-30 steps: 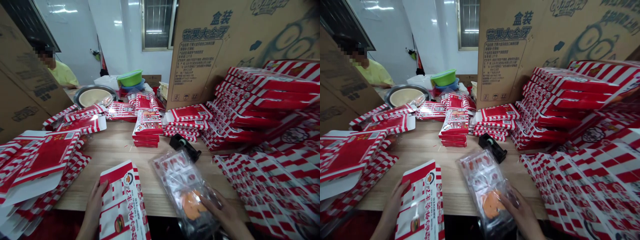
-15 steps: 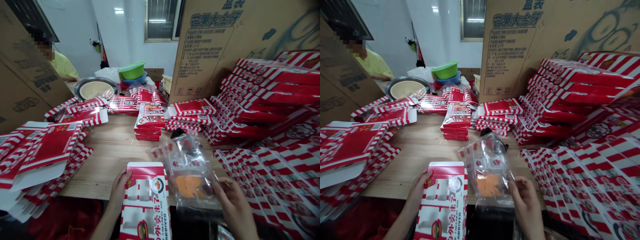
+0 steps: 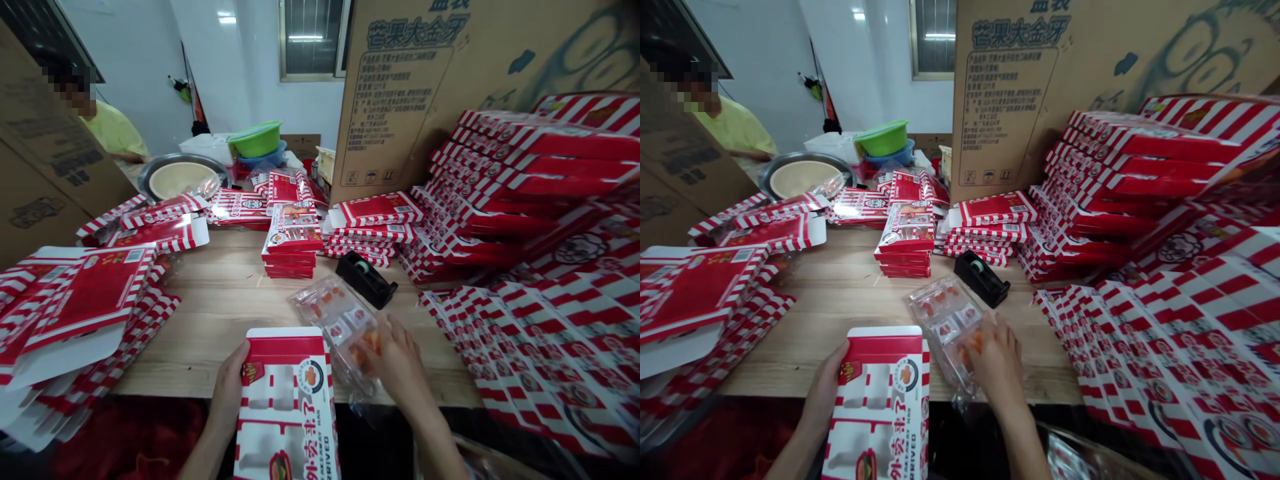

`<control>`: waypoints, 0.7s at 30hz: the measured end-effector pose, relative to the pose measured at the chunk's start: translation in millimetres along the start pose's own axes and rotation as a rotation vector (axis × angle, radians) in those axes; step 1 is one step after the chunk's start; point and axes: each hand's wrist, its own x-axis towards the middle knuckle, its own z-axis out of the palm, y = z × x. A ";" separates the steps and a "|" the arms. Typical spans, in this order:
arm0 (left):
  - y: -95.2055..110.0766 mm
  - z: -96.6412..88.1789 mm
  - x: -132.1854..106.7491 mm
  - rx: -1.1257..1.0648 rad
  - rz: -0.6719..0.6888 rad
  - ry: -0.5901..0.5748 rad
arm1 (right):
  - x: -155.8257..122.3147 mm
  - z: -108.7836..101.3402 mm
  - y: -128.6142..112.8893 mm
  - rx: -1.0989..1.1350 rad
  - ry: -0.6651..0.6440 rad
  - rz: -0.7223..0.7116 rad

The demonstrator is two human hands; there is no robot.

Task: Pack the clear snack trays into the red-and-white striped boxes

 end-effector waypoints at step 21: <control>5.7 33.0 -23.5 0.180 0.258 -0.456 | -0.4 -44.2 -43.4 1.429 0.237 0.299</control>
